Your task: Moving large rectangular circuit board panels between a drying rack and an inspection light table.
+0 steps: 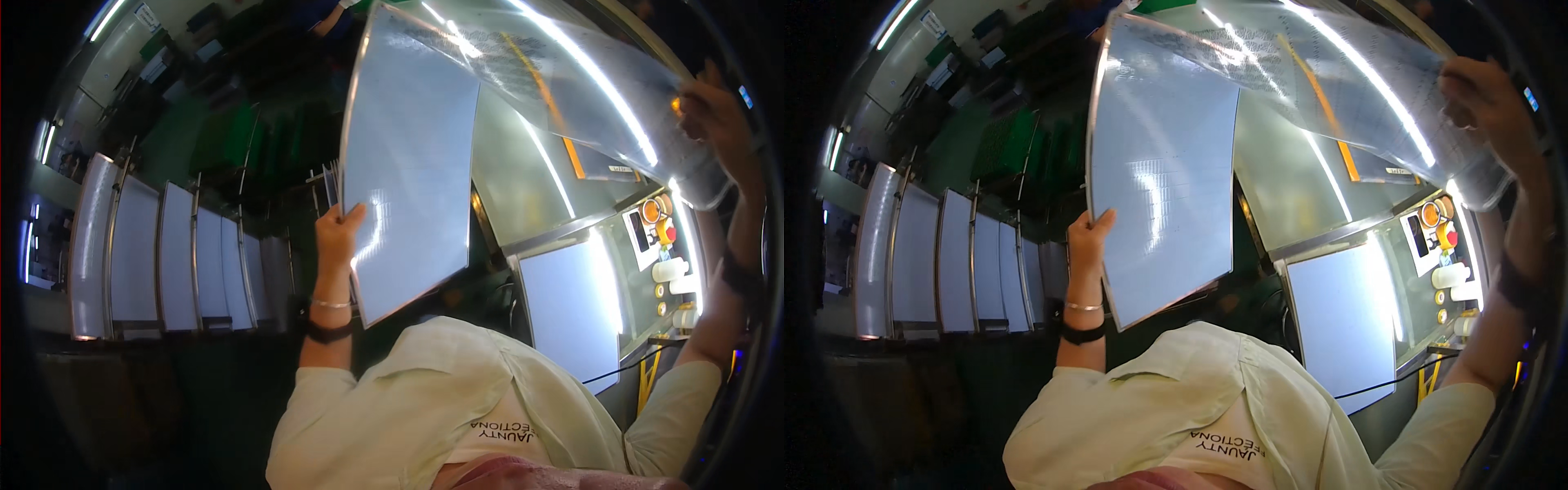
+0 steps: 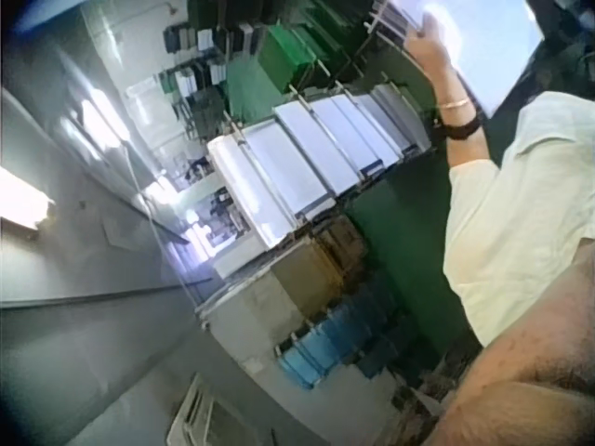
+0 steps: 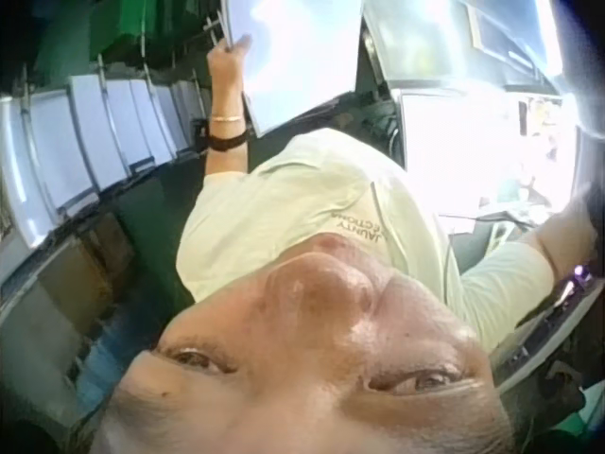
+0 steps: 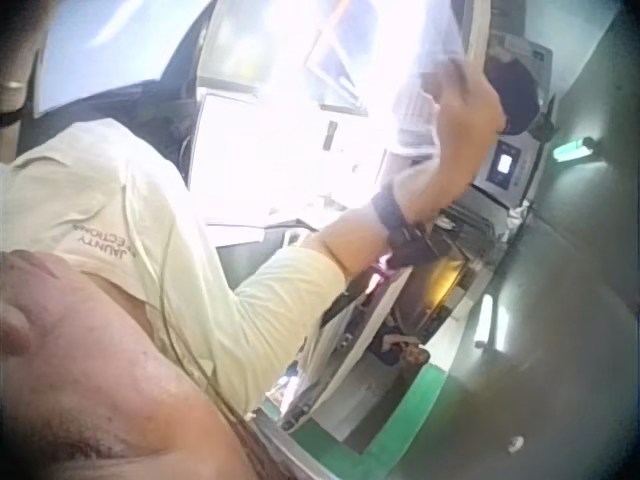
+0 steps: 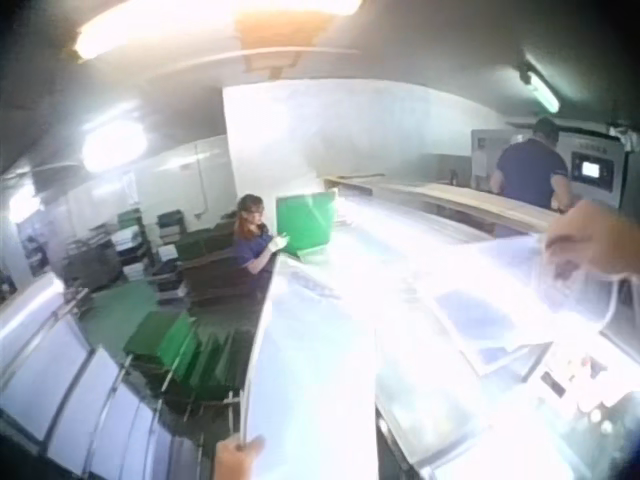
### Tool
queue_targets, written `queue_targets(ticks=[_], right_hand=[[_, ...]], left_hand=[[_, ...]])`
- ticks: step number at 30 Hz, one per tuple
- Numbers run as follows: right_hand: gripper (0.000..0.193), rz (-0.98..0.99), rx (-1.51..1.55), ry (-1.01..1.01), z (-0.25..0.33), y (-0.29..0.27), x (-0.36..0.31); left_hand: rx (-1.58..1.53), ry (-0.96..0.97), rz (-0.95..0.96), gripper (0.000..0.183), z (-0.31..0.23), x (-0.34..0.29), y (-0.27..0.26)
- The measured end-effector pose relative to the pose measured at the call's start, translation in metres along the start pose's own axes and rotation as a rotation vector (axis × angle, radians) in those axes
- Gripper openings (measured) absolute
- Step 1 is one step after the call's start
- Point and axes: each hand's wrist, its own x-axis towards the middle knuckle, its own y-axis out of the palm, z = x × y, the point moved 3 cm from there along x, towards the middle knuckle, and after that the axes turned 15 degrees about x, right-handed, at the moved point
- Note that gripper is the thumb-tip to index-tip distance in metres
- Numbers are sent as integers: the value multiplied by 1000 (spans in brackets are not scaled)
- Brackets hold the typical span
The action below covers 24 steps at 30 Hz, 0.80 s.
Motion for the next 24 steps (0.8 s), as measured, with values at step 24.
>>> queue_targets(ticks=[24], right_hand=[[16, 466, 433, -194, 77, 110, -89]], left_hand=[[-88, -6, -57, 13, 3, -185, -187]])
